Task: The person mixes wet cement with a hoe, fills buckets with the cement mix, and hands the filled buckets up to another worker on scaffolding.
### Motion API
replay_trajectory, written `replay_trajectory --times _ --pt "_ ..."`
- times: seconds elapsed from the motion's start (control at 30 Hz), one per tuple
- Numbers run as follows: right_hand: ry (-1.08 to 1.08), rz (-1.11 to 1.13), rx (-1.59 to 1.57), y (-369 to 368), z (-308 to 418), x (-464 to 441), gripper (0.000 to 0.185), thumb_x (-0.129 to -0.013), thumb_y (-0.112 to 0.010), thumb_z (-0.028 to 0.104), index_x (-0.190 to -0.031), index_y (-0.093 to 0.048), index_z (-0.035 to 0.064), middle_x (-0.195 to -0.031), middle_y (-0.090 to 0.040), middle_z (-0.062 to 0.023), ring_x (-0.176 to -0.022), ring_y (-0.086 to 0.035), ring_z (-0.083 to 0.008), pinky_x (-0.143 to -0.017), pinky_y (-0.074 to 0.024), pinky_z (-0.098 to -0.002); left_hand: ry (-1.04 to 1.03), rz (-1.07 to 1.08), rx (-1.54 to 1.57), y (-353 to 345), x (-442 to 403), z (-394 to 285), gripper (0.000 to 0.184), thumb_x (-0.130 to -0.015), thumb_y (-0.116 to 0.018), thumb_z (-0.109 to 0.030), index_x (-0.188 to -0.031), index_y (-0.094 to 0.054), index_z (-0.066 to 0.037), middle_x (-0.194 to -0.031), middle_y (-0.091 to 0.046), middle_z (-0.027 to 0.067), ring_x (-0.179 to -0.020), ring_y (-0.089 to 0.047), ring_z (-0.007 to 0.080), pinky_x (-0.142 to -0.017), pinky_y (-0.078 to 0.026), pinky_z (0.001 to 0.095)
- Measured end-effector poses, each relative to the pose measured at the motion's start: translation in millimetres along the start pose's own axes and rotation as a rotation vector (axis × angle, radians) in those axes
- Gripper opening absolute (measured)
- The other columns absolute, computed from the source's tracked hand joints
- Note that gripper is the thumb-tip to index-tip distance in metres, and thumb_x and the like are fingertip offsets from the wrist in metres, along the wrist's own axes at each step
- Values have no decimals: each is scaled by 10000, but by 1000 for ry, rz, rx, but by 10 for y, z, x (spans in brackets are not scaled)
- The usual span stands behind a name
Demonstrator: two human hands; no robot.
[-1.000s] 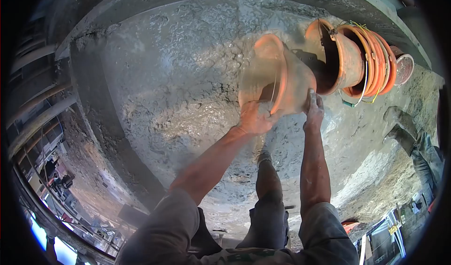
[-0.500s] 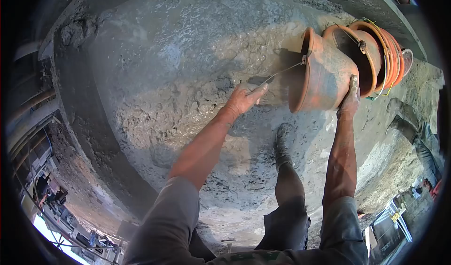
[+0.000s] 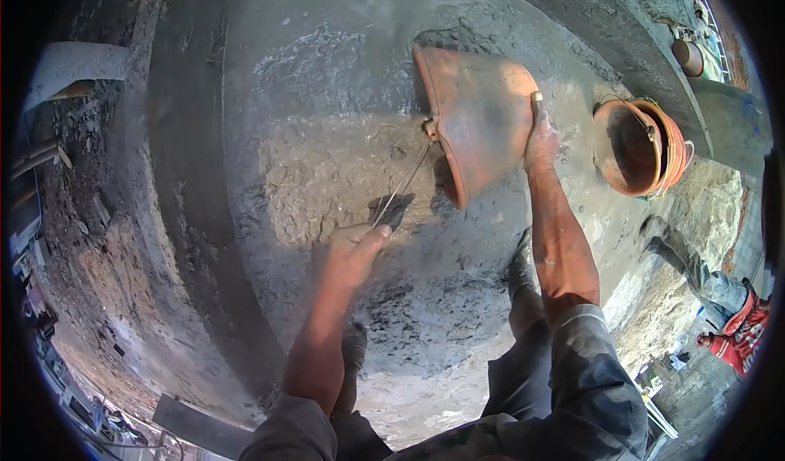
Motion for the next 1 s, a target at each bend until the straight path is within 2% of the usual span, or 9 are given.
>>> replay_trajectory --times 0.1,0.2,0.3,0.4,0.43,0.53,0.77,0.9,1.0 --pt "16 157 76 -389 74 597 496 -823 -530 425 -968 -617 -41 -883 -632 -162 -782 -555 -222 -748 -430 -335 166 -121 131 314 709 -41 246 -797 -602 -198 -637 -574 -13 -524 -405 -41 -521 -348 73 -474 -298 261" --pt "-47 329 162 -606 410 1405 490 -892 -413 389 -1101 -544 -34 -983 -590 -164 -853 -527 -215 -771 -409 -320 -159 -268 -135 684 1357 185 162 -795 -614 -161 -753 -627 -5 -618 -493 -56 -564 -397 58 -502 -337 250" --pt "389 357 176 -836 -634 1518 419 -857 -505 368 -1078 -587 22 -1002 -603 -163 -852 -566 -237 -786 -429 -315 278 -194 -337 963 1830 -343 176 -820 -588 -182 -879 -634 -23 -792 -626 66 -753 -574 141 -703 -440 265" --pt "-112 490 43 -769 -166 2091 532 -858 -474 432 -1134 -528 -19 -1024 -587 -214 -944 -555 -296 -831 -417 -351 -449 -42 -830 1220 2126 -633 192 -801 -605 -117 -962 -615 -12 -801 -596 90 -662 -542 144 -566 -426 308" --pt "-280 503 40 -779 -57 2215 571 -857 -462 455 -1152 -507 -32 -1028 -581 -231 -962 -553 -315 -840 -414 -365 187 -291 -295 1060 2099 -1064 205 -816 -574 -169 -974 -614 -45 -802 -587 136 -686 -574 228 -601 -447 350" --pt "-523 482 168 -795 -385 2551 691 -842 -422 533 -1190 -452 -63 -1014 -567 -278 -952 -551 -364 -838 -408 -416 457 23 -698 832 1958 -2050 242 -824 -531 -231 -926 -627 -34 -847 -636 146 -803 -617 271 -709 -465 333" --pt "-972 580 -302 145 -615 2753 775 -789 -319 704 -1127 -534 41 -990 -599 -68 -816 -576 -171 -697 -471 -335 33 136 -920 -215 1342 -1972 373 -807 -533 -419 -861 -630 -64 -796 -626 150 -812 -595 328 -715 -460 359" --pt "-1024 778 -328 693 -196 2744 764 -793 -316 704 -1196 -467 72 -1052 -572 -89 -931 -538 -195 -794 -413 -349 427 265 -651 -204 1506 -1521 381 -811 -542 -467 -964 -644 -134 -918 -644 89 -869 -606 232 -779 -450 342" --pt "-998 848 -278 814 32 2813 629 -815 -413 621 -1149 -485 93 -1017 -576 -75 -888 -548 -192 -773 -428 -339 21 59 -706 -92 1792 -1236 349 -799 -589 -435 -880 -664 -104 -768 -650 89 -711 -614 199 -664 -466 324"
Point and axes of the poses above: each hand's wrist, its own x-axis away from the middle knuckle, its own y-axis out of the back of the hand, z = x × y, the point moved 1 cm from there along -x, towards the middle knuckle
